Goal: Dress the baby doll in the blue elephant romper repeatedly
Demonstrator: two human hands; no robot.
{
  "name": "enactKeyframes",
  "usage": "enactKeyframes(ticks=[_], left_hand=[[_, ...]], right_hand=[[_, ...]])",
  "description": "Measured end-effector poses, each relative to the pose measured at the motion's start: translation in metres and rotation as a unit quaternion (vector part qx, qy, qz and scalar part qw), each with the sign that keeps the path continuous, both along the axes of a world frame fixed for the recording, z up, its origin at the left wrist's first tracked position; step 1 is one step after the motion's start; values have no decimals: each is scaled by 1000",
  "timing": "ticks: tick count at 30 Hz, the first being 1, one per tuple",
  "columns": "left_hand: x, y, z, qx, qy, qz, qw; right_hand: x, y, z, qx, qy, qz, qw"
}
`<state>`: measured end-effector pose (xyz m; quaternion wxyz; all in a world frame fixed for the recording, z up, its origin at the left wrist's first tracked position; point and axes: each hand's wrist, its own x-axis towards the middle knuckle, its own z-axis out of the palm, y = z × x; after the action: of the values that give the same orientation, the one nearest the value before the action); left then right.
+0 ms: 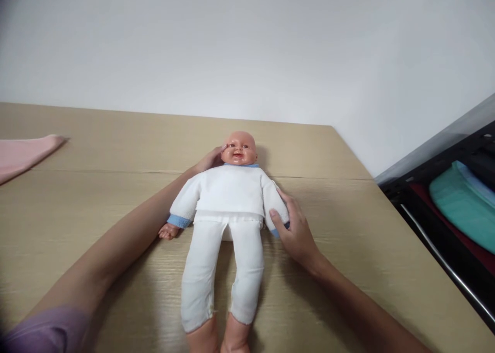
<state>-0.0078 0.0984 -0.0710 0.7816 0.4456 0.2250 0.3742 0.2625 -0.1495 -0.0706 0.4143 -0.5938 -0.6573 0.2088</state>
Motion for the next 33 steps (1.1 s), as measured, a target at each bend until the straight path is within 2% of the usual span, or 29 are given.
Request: enactKeyframes(ticks=[8,33], left_hand=[[2,-2,4,16,-20,31,999],[5,-6,9,32,-2,41,999]], right_hand=[[-1,-1,-1,-1,1,1,1000],[1,0,-1,-2,-18,4,1000]])
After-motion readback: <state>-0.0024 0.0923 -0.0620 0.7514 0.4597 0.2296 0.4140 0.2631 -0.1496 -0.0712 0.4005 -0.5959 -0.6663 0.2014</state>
